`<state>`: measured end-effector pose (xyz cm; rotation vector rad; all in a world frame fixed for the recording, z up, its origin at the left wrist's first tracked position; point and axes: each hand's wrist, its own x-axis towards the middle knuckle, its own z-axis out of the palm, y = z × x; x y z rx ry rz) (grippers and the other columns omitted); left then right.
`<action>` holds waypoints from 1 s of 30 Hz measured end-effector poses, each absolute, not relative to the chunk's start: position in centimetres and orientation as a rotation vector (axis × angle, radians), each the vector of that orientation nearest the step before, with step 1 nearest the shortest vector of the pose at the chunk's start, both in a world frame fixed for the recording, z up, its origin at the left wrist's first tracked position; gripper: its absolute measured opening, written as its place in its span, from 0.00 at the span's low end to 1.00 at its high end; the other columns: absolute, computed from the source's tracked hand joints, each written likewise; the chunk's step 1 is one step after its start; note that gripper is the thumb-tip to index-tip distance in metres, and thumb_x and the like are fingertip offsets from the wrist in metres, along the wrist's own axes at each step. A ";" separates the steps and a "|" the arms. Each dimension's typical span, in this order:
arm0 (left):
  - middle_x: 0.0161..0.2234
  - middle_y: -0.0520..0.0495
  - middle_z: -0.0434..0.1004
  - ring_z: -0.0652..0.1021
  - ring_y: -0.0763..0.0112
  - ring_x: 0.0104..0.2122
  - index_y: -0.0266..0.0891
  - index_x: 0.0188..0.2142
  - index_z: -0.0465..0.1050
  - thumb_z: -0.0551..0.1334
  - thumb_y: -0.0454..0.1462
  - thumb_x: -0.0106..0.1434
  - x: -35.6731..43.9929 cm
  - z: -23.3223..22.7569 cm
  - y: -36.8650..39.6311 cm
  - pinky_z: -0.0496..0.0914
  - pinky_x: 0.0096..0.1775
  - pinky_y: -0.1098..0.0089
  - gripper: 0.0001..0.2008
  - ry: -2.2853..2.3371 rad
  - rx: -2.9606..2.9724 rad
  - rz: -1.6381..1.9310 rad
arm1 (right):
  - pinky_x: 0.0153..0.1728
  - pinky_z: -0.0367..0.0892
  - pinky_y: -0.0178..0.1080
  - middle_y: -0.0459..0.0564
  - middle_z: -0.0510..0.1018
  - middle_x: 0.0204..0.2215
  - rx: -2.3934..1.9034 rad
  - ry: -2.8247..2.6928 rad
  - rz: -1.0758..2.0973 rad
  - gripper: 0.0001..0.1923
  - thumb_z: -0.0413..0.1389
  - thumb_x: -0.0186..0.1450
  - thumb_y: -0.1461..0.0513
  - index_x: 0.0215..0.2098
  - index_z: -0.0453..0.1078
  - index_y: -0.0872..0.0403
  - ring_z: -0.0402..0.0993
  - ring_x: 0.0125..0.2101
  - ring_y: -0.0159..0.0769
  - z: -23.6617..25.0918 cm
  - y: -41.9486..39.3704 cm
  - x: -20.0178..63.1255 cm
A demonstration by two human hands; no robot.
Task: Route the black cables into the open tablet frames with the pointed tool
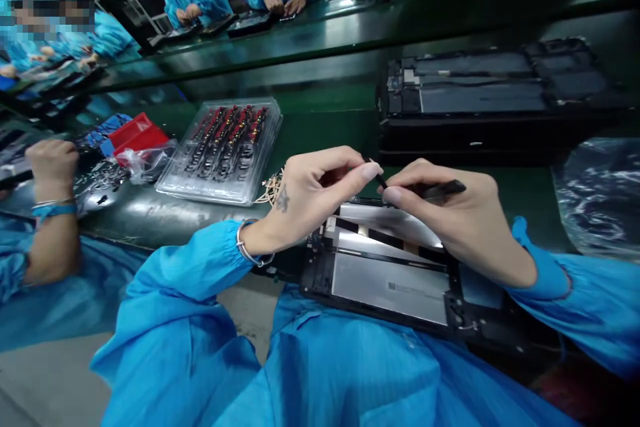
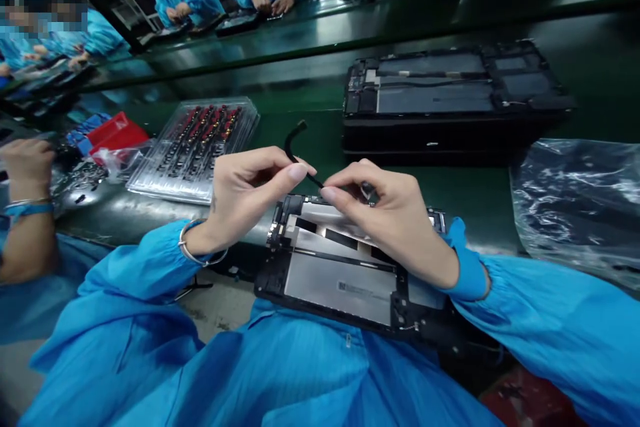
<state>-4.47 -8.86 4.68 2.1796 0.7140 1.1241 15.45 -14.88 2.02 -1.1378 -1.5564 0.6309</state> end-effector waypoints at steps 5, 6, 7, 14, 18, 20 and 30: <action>0.34 0.50 0.83 0.71 0.79 0.24 0.40 0.41 0.81 0.61 0.45 0.75 -5.7 4.1 -9.2 0.61 0.26 0.72 0.13 0.710 2.334 0.969 | 0.33 0.63 0.44 0.46 0.78 0.27 -1.179 -1.640 0.518 0.11 0.64 0.68 0.51 0.30 0.78 0.46 0.70 0.30 0.38 2.6 -15.9 16.6; 0.34 0.51 0.83 0.73 0.79 0.25 0.39 0.41 0.80 0.60 0.43 0.75 -6.0 3.8 -9.1 0.63 0.27 0.73 0.13 0.666 2.407 0.895 | 0.33 0.63 0.44 0.46 0.78 0.28 -1.205 -1.685 0.513 0.12 0.64 0.68 0.51 0.30 0.78 0.46 0.70 0.30 0.39 2.7 -16.2 17.0; 0.33 0.51 0.83 0.75 0.78 0.26 0.39 0.41 0.80 0.59 0.42 0.76 -6.4 3.4 -9.0 0.65 0.29 0.74 0.13 0.616 2.477 0.820 | 0.32 0.63 0.44 0.46 0.78 0.28 -1.235 -1.735 0.513 0.12 0.63 0.69 0.51 0.31 0.78 0.45 0.70 0.31 0.39 2.8 -16.5 17.6; 0.34 0.49 0.82 0.80 0.73 0.32 0.36 0.39 0.76 0.53 0.40 0.79 -7.2 1.4 -8.1 0.67 0.34 0.72 0.17 0.400 2.710 0.619 | 0.30 0.66 0.41 0.47 0.80 0.31 -1.405 -2.030 0.643 0.07 0.61 0.69 0.59 0.32 0.77 0.47 0.72 0.33 0.40 2.2 -18.2 22.0; 0.32 0.49 0.77 0.76 0.73 0.31 0.35 0.39 0.76 0.53 0.39 0.79 -6.7 1.3 -7.7 0.66 0.33 0.70 0.16 0.359 2.756 0.560 | 0.31 0.67 0.42 0.49 0.79 0.33 -1.635 -1.954 0.735 0.09 0.62 0.66 0.53 0.32 0.79 0.48 0.75 0.33 0.41 1.9 -18.5 23.9; 0.31 0.49 0.75 0.74 0.71 0.31 0.35 0.39 0.75 0.52 0.39 0.79 -6.4 1.2 -7.5 0.65 0.34 0.69 0.16 0.340 2.807 0.545 | 0.33 0.67 0.43 0.50 0.79 0.35 -1.742 -1.906 0.763 0.11 0.62 0.64 0.50 0.32 0.80 0.48 0.76 0.34 0.42 1.7 -18.4 24.5; 0.64 0.33 0.68 0.72 0.56 0.61 0.32 0.54 0.69 0.51 0.39 0.79 -4.9 0.8 -6.7 0.72 0.59 0.57 0.14 0.199 2.791 0.324 | 0.35 0.64 0.46 0.53 0.78 0.34 -1.974 -1.875 0.814 0.26 0.57 0.62 0.38 0.32 0.79 0.52 0.74 0.31 0.43 1.7 -17.0 24.1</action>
